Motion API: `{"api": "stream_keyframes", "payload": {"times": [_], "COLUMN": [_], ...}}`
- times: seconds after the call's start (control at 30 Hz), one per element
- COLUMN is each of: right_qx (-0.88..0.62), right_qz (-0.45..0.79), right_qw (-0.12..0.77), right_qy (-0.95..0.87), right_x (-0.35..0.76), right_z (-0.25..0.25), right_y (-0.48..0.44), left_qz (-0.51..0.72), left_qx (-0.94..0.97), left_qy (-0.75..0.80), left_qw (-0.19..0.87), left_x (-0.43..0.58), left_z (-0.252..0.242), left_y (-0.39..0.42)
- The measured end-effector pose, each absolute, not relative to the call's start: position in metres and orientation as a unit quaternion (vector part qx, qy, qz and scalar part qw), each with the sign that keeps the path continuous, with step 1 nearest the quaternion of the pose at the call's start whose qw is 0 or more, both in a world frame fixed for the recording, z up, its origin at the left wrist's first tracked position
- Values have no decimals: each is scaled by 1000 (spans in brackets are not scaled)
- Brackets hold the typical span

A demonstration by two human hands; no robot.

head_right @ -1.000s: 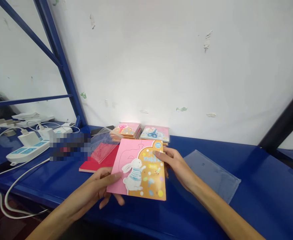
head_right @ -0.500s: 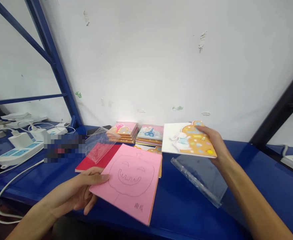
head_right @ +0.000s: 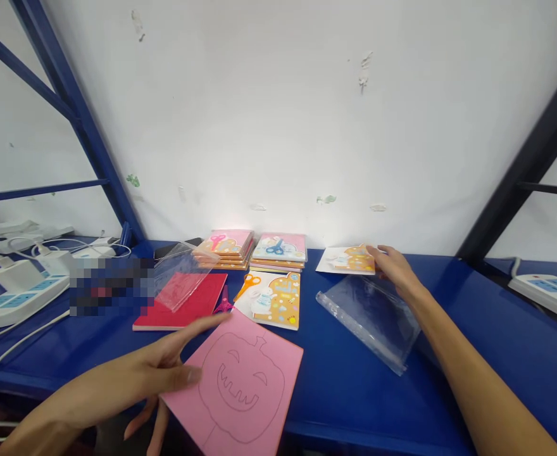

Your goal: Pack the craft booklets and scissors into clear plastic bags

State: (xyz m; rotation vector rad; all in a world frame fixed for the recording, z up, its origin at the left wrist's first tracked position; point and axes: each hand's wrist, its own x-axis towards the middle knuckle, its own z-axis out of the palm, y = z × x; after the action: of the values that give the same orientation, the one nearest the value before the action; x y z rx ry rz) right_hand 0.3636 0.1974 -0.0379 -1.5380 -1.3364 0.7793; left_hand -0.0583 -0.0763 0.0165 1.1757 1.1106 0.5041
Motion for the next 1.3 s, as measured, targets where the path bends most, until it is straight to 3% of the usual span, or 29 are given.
{"api": "stream_keyframes", "payload": {"times": [0.23, 0.6, 0.97, 1.3], "right_qx": [-692, -626, -585, -559], "right_qz": [172, 86, 67, 42], "right_qw": [326, 246, 230, 251], "right_qy": [-620, -735, -775, -789], "right_x": [363, 345, 340, 341], "right_z": [-41, -50, -51, -56], "right_y": [207, 200, 197, 201], "left_qz": [149, 71, 11, 59], "left_qx": [568, 554, 635, 641], "left_qy": [535, 626, 607, 621], "left_qw": [608, 543, 477, 448], "left_x": [-56, -54, -36, -21], "left_z": [18, 31, 22, 14], "left_y": [-82, -96, -97, -106]}}
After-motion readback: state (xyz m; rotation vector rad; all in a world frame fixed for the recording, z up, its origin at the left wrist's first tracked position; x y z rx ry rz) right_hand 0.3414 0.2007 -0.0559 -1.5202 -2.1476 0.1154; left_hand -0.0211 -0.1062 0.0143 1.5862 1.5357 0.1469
